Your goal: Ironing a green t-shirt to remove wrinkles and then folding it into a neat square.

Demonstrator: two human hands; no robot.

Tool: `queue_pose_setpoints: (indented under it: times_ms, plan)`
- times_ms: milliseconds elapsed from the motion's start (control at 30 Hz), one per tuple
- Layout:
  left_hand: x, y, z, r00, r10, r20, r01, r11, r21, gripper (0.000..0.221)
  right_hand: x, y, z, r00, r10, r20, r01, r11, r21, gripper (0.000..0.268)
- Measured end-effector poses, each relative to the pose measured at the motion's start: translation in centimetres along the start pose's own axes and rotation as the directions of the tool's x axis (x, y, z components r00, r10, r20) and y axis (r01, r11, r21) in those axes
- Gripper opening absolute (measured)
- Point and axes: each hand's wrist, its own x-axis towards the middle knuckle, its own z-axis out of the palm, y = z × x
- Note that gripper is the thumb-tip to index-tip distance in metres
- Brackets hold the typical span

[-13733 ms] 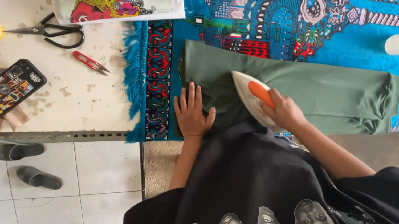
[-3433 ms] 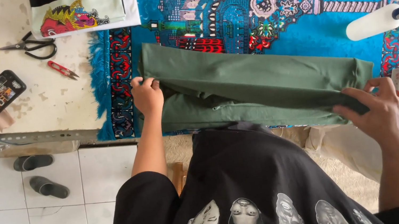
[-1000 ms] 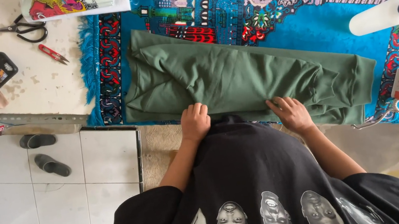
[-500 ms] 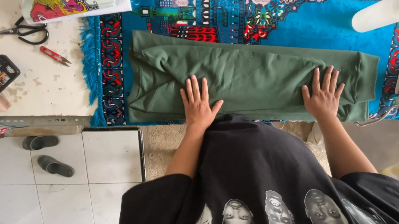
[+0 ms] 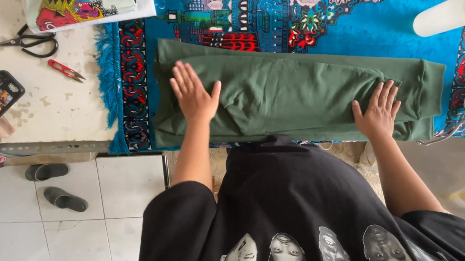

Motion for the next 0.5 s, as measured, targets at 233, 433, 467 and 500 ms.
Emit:
queue_pose_setpoints:
  times_ms: [233, 433, 467, 500]
  plan:
    - [1.3, -0.4, -2.8, 0.930, -0.099, 0.355, 0.085, 0.995, 0.053, 0.117, 1.1, 0.6, -0.5, 0.993, 0.008, 0.114, -0.005, 1.000, -0.028, 0.099]
    - [-0.3, 0.9, -3.5, 0.970, -0.039, 0.241, 0.037, 0.999, 0.015, 0.109, -1.5, 0.0, -1.9, 0.995, 0.019, -0.101, -0.016, 0.999, 0.029, 0.090]
    - [-1.4, 1.6, -3.4, 0.995, 0.083, 0.051, -0.083, 0.996, -0.011, 0.099, -2.1, 0.3, -1.3, 0.980, 0.001, -0.198, 0.007, 0.999, 0.038, 0.085]
    - [-2.5, 2.3, -3.3, 0.969, 0.200, -0.143, -0.205, 0.979, -0.017, 0.089, -2.6, 0.8, -0.6, 0.955, -0.015, -0.295, 0.029, 0.999, 0.044, 0.081]
